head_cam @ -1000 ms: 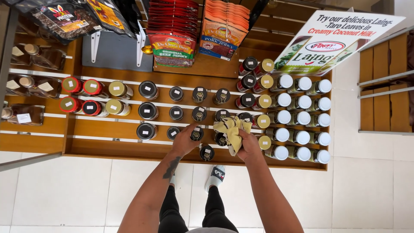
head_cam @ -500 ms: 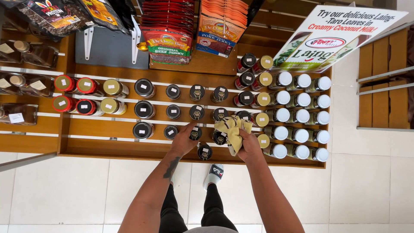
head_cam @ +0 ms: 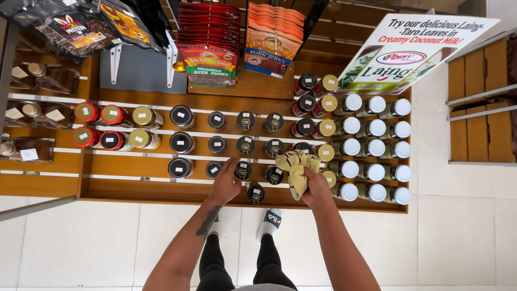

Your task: Wipe dust and residue from glass jars on a display shelf using a cleaning cloth.

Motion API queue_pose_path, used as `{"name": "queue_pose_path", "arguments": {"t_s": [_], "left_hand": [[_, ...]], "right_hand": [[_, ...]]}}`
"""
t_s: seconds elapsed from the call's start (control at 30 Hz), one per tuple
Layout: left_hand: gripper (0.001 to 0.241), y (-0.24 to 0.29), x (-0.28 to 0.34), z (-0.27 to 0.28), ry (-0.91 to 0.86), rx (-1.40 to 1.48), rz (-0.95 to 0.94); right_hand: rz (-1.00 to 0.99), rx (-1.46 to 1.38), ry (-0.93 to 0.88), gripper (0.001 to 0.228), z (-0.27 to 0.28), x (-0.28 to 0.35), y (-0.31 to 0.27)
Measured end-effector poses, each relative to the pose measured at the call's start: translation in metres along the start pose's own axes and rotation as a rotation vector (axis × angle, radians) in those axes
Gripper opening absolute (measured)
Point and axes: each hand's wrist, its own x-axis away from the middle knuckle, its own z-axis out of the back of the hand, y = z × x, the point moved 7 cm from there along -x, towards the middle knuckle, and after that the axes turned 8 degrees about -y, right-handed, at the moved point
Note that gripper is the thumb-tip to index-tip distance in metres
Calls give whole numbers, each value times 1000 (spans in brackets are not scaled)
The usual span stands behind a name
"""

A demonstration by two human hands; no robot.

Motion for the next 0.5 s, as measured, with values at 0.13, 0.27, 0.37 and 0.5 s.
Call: {"name": "queue_pose_path", "arguments": {"t_s": [0.13,0.27,0.37,0.5], "left_hand": [[76,28,13,7,82,19,-22],[72,67,6,-19,20,-3,-87],[83,89,-11,-58,-129,-157,-123],[100,98,-29,-96,-278,-540,-46]], "right_hand": [[-7,38,9,36,4,9,-5],[-15,51,22,34,7,11,-3],[1,67,32,32,4,21,-5],[16,142,31,30,8,30,-8]]}}
